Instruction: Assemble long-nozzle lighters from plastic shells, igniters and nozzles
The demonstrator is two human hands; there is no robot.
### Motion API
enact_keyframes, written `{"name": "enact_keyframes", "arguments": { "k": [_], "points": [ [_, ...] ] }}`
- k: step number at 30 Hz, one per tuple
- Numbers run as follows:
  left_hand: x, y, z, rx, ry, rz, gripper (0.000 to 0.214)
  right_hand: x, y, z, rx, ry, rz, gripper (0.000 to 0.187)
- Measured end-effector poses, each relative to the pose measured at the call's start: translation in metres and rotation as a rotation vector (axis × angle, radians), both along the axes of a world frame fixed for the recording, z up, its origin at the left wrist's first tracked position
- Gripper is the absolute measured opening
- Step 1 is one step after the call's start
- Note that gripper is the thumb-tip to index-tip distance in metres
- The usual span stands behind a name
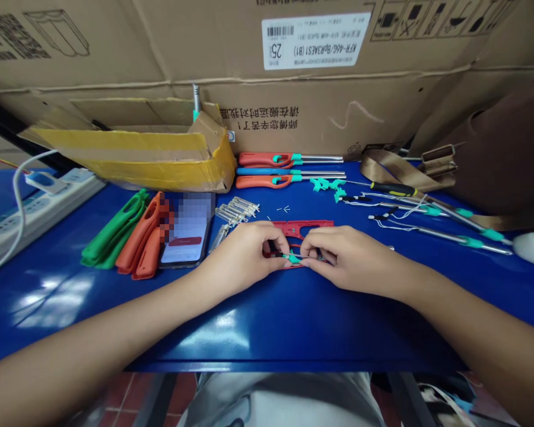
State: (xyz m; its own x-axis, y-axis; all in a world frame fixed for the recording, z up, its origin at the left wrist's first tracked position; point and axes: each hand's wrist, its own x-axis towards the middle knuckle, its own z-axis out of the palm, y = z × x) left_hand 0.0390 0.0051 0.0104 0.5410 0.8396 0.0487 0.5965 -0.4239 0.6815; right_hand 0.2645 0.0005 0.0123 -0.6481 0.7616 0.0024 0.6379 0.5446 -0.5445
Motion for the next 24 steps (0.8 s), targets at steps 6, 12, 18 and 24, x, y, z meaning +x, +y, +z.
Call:
{"name": "enact_keyframes", "arguments": {
  "k": [6, 12, 18, 24],
  "points": [
    [0.006, 0.019, 0.019, -0.036, 0.239, -0.108, 0.013, 0.0, 0.001, 0.002, -0.035, 0.017, 0.003, 0.007],
    [-0.004, 0.024, 0.034, 0.051, 0.31, -0.187, 0.021, 0.002, 0.001, 0.005, -0.048, 0.03, 0.005, 0.008],
    [-0.034, 0.035, 0.038, 0.307, 0.39, -0.026, 0.019, 0.005, 0.002, 0.002, -0.045, 0.043, 0.019, 0.008],
    [-0.056, 0.064, 0.038, 0.362, 0.442, 0.082, 0.022, 0.008, 0.004, -0.003, 0.002, 0.037, 0.033, 0.007]
  ]
}}
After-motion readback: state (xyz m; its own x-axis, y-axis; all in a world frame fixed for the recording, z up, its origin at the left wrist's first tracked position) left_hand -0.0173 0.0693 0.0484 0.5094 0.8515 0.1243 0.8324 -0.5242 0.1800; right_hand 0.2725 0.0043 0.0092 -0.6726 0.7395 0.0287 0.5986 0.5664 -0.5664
